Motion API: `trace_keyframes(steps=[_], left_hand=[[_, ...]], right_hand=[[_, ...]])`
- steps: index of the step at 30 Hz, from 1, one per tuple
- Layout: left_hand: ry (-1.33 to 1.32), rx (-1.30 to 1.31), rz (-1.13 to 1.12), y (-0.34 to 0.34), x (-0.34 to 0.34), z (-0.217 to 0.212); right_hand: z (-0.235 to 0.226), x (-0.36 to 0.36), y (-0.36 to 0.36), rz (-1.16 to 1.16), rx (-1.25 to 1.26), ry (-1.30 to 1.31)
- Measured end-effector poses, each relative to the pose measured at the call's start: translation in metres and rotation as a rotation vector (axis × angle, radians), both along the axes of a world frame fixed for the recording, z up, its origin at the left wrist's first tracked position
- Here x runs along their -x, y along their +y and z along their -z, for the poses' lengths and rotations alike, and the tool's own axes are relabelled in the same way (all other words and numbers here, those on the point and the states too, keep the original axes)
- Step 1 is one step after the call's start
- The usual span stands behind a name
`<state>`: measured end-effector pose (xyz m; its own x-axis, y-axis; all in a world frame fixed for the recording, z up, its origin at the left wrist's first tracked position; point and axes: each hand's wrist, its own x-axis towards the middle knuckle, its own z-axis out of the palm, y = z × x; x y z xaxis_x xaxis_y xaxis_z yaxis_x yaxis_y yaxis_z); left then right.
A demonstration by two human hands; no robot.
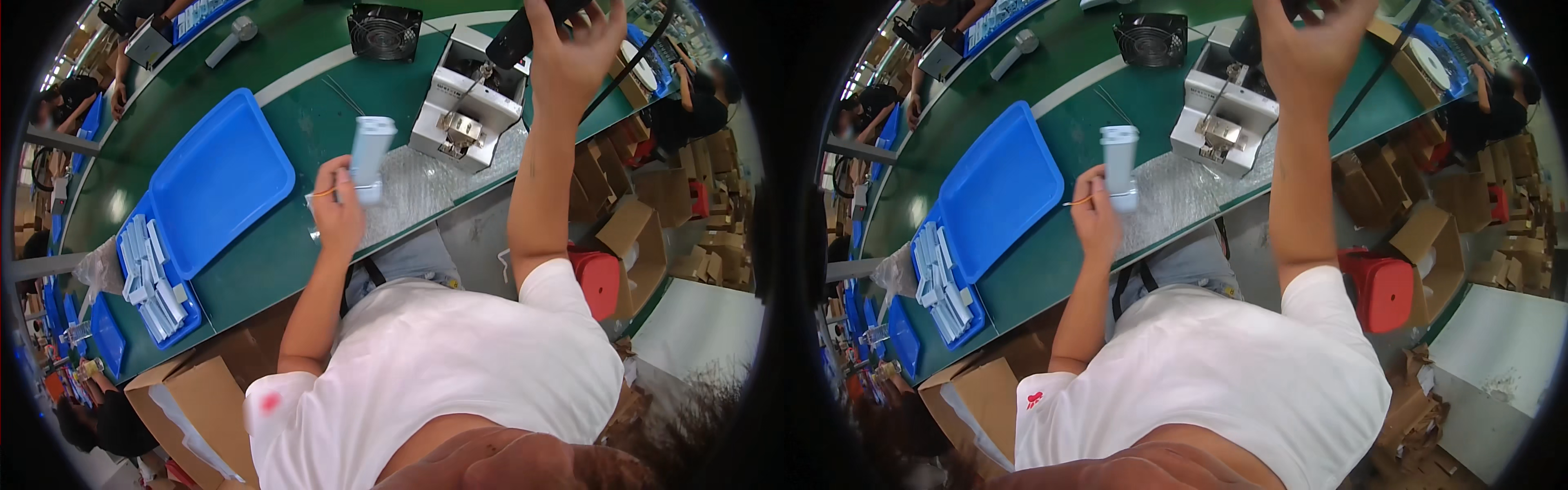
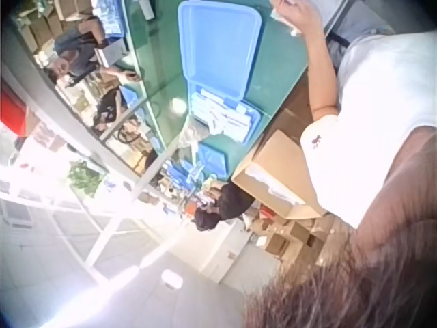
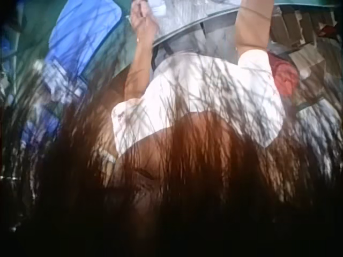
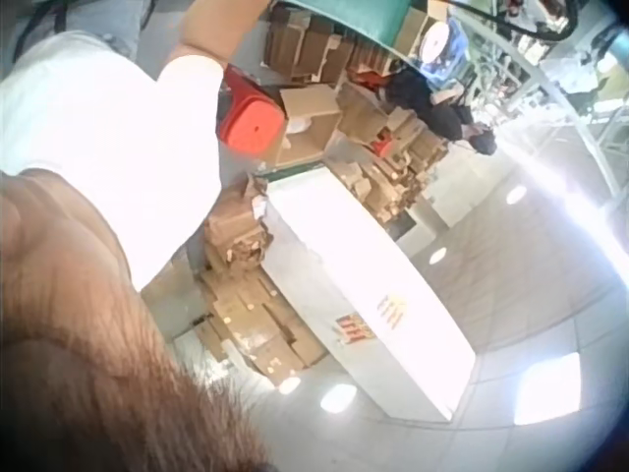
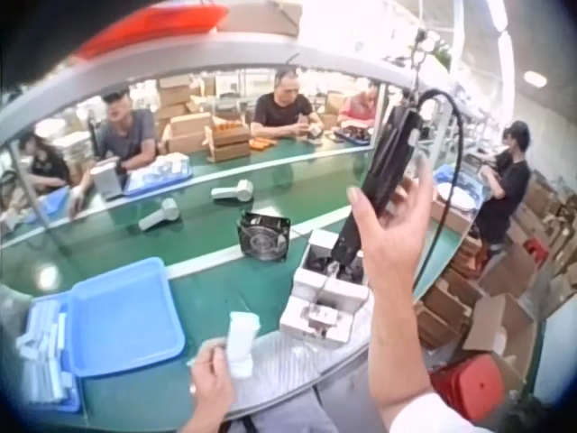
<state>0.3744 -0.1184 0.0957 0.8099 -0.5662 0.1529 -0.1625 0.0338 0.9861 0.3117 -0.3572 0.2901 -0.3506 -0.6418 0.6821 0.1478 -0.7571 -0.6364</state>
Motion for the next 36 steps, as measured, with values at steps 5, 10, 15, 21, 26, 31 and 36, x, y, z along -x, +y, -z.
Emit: trace_keyframes(steps=[5,10,15,21,26,31,36], left_hand=[[-0.406,0.014,0.021,-0.013,0.035,0.009],[-0.432,0.03,-0.037,-0.01,0.036,0.025],[-0.489,-0.001,-0.025,-0.014,0.032,0.027],[-0.531,0.04,0.0,-0.015,0.03,0.025],[-0.439,0.079,0.037,-0.014,0.031,0.025],[-0.44,0.08,0.045,-0.013,0.029,0.027],[-0.456,0.057,0.052,-0.012,0.029,0.026]], right_hand=[[-0.016,0.029,-0.002,-0.451,0.065,0.136],[-0.031,0.05,0.036,-0.6,0.289,0.12],[-0.01,0.028,0.007,-0.641,0.306,0.151],[0.002,0.028,0.027,-0.562,0.186,0.107],[-0.002,0.055,0.032,-1.054,0.071,-0.011],[0.013,0.039,0.017,-1.181,0.084,0.024],[0.026,0.024,0.017,-1.227,0.082,0.047]])
